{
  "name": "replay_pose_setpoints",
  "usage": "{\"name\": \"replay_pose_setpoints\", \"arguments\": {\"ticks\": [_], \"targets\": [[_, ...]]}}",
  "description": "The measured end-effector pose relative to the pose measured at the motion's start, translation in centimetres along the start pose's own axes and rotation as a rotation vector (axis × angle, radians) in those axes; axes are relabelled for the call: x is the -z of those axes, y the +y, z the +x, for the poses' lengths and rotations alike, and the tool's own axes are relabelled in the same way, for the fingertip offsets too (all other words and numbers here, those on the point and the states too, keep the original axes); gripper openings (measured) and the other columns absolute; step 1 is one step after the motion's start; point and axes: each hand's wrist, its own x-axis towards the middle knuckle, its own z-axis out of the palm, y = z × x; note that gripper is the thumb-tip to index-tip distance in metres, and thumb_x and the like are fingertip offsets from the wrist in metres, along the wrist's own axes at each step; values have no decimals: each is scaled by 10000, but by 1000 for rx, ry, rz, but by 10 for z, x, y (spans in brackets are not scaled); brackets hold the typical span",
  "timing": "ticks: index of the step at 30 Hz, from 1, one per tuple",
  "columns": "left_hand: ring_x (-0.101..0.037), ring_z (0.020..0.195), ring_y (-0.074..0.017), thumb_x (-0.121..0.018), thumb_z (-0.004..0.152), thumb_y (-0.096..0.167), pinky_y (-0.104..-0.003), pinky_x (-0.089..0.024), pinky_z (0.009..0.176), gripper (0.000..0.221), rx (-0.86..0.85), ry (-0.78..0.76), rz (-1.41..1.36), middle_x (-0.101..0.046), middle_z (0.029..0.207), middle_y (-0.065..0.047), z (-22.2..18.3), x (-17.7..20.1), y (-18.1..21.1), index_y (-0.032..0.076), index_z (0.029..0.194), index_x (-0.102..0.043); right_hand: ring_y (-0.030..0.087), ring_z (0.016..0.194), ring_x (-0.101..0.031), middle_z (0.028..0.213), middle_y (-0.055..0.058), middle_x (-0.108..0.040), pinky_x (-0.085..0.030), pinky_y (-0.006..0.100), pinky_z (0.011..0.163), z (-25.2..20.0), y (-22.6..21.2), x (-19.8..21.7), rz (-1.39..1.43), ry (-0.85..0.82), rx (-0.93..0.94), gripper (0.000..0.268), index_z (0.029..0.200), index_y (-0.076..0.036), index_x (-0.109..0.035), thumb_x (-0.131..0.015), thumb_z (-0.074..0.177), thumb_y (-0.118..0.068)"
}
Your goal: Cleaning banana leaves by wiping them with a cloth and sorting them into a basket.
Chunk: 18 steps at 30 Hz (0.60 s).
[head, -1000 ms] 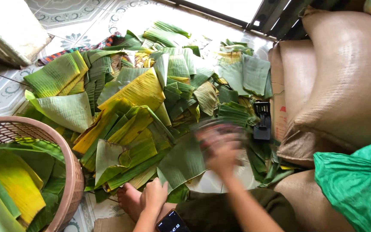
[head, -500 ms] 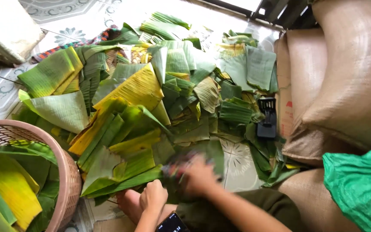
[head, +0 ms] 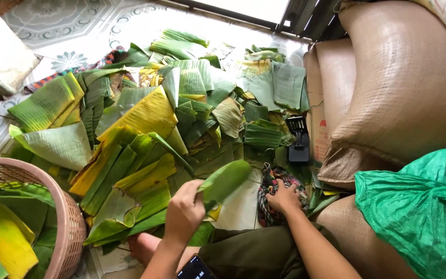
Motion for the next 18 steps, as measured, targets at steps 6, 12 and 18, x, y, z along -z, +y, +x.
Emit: {"name": "replay_pose_setpoints", "arguments": {"ticks": [6,12,18], "targets": [[-684,1125,-343,-488,889,-143,-492,-516,1056,350,-646,20,79,-726,1177,-150,-11,14,9,23,1106,-707,463,1465,-303,1668,174,-121,-467,602,1080,4,-1,2,1,27,20,761,1592,-365,-245,-599,945,-553],[-466,1345,-417,-626,716,-29,-638,-334,1127,527,-249,-409,525,-577,1402,-141,-109,-33,-158,240,1155,-736,449,1351,-464,1571,173,-251,-504,549,1044,3,-7,6,42,91,28,667,1516,-377,-381,-571,889,-501],[-409,1435,-411,-651,823,10,-641,-295,1182,289,33,-596,473,-549,1463,-119,-101,-34,-143,189,982,-814,299,883,-666,1033,60,-643,-538,440,753,12,-39,-52,358,836,687,355,1132,-267,-687,-671,779,-299]]}}
